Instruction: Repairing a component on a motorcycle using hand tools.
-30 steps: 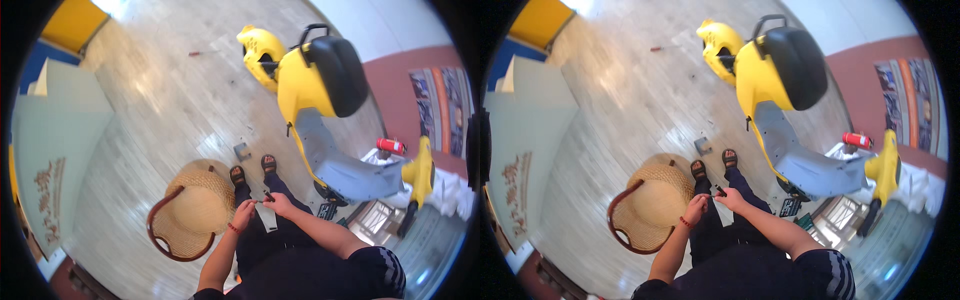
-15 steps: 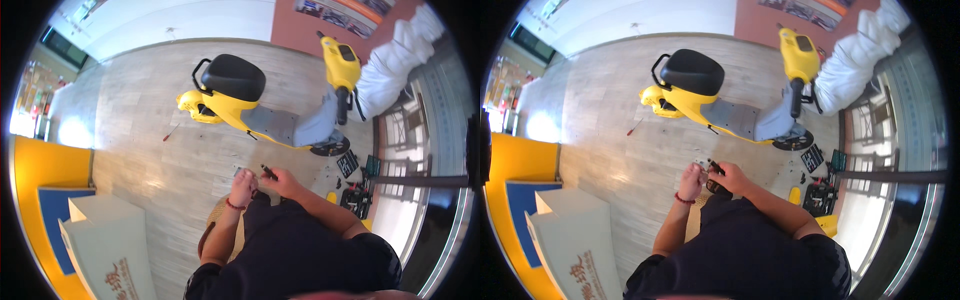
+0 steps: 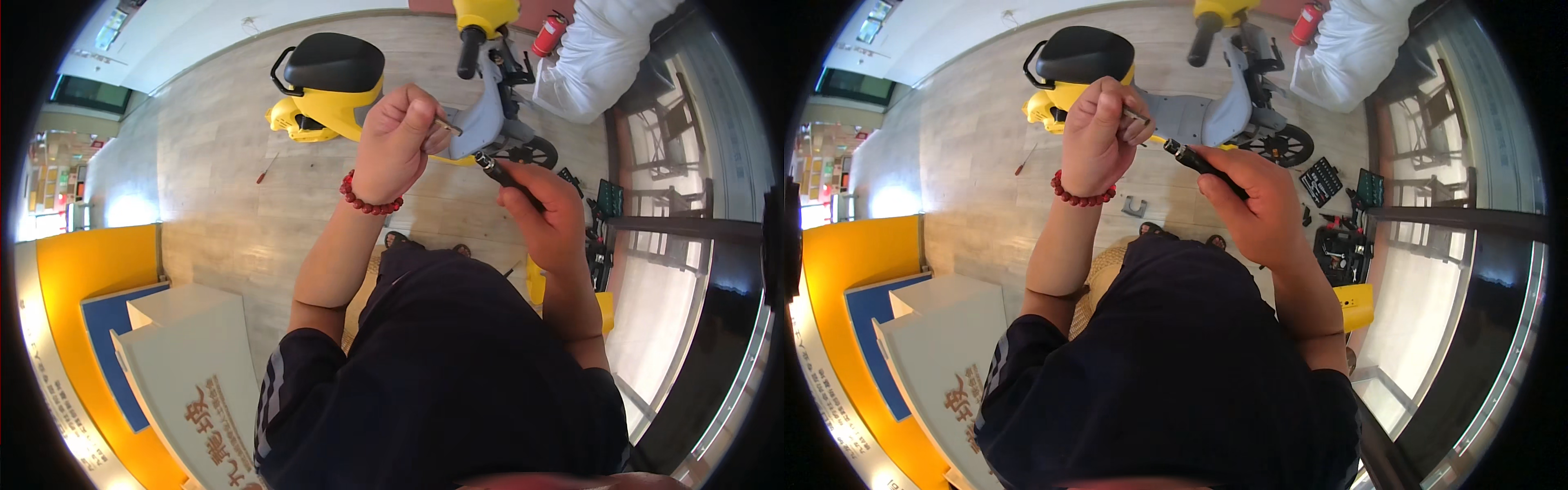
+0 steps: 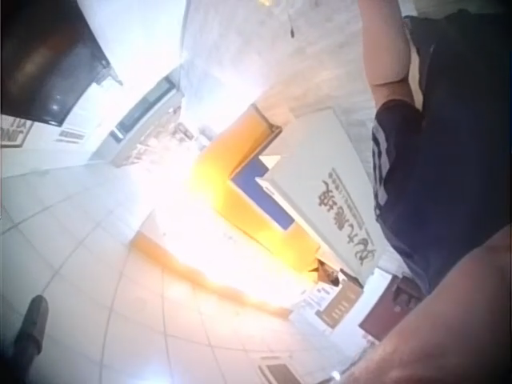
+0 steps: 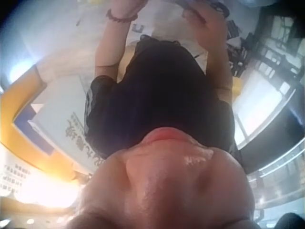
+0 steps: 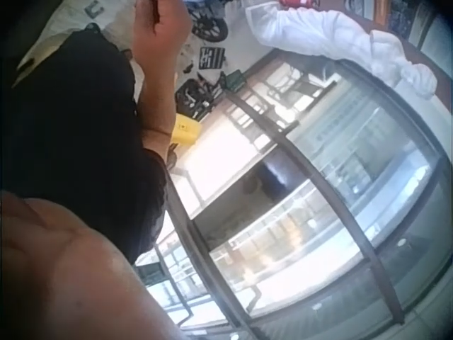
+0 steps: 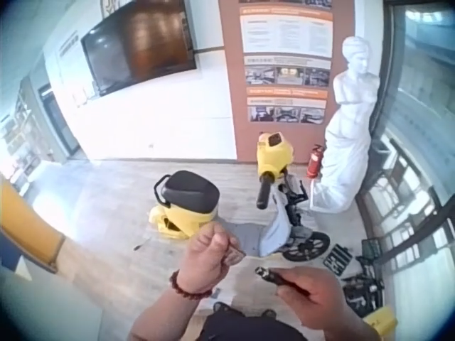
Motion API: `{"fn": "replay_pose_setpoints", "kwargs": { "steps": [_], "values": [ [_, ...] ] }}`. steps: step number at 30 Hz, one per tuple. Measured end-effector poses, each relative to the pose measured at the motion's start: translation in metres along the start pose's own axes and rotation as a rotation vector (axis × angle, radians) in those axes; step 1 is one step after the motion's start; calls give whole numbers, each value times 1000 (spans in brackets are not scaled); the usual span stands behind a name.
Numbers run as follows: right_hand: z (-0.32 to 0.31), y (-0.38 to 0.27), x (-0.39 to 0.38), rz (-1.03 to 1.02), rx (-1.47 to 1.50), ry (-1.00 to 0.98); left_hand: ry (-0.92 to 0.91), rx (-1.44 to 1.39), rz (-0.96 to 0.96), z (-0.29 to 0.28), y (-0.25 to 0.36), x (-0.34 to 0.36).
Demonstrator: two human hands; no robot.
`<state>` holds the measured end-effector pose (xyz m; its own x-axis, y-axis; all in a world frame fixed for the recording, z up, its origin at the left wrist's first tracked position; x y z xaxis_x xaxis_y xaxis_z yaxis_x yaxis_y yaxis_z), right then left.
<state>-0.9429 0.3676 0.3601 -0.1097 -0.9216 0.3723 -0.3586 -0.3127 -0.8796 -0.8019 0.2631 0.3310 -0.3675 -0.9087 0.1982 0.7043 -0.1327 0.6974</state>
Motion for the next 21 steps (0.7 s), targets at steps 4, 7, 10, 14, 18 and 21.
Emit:
{"fn": "replay_pose_setpoints", "kwargs": {
  "steps": [4, 7, 10, 14, 18, 21],
  "values": [
    [-31, 1, -22, -3, 9, 71, -44, 212, 16, 34, -24, -10],
    [-52, 6, -34, 23, 19, 102, -55, 323, 56, 52, -35, -19],
    [-71, 9, -46, 35, 4, 125, -68, 413, 71, 66, -43, -22],
    [-87, 14, -59, 52, -11, 145, -85, 596, 111, 84, -50, -25],
    [-94, 27, -73, 170, 86, 133, -181, 796, 134, 99, -58, -31],
    [-94, 48, -88, 394, 241, 97, -194, 748, -7, 96, -77, -31]
  ]
}}
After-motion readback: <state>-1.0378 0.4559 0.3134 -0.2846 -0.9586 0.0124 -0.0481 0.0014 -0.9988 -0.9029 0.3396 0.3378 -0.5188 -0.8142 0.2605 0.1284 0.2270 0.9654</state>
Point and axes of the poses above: each hand's wrist, its own x-axis towards the middle knuckle, its own z-axis out of the palm, y = z × x, the point moved 8 cm from there along x, towards the middle knuckle, and after that the axes turned 12 degrees about y, right-handed, at the moved point
